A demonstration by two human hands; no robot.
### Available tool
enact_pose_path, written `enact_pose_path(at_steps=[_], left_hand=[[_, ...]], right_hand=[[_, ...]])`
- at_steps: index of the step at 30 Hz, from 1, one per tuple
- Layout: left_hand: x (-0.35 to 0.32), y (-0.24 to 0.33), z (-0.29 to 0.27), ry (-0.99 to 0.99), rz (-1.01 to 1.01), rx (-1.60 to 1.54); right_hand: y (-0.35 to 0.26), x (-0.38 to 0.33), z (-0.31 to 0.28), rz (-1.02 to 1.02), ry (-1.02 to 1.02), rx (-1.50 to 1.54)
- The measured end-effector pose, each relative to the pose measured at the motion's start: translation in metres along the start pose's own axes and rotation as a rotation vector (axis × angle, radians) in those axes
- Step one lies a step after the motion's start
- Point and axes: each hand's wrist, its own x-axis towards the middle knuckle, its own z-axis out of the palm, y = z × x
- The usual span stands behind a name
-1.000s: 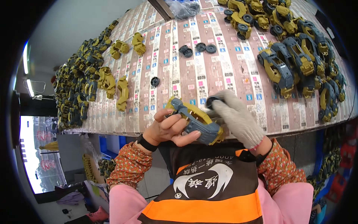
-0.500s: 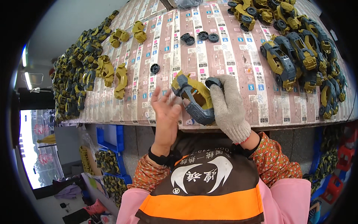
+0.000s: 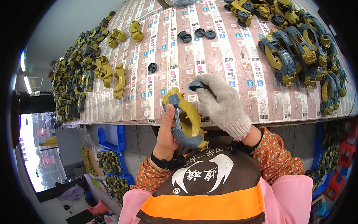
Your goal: The person assembles yellow and grey toy excavators at a workbench. They pick up a yellow body, attach grey wheels, and place the completed unit on the table. The process is repeated for multiple units using parts from piles on the table.
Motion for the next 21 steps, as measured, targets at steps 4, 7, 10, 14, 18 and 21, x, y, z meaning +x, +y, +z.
enact_pose_path(at_steps=[4, 7, 10, 14, 18, 21], left_hand=[[-0.001, -0.011, 0.006, 0.007, 0.028, 0.042], [0.000, -0.017, 0.003, 0.029, 0.030, 0.094], [0.000, -0.017, 0.006, 0.049, 0.066, 0.150], [0.001, -0.014, 0.007, 0.044, 0.122, 0.169], [0.002, -0.015, 0.005, 0.046, 0.143, 0.209], [0.004, -0.019, -0.001, 0.055, 0.168, 0.277]], right_hand=[[0.013, -0.002, 0.007, 0.021, -0.024, 0.065], [0.013, -0.005, 0.009, 0.001, -0.033, 0.022], [0.012, -0.008, 0.009, 0.039, -0.056, 0.039], [0.008, -0.013, 0.010, -0.011, -0.054, -0.039], [0.006, -0.015, 0.008, -0.120, -0.052, -0.183], [0.010, -0.015, 0.004, -0.310, -0.043, -0.373]])
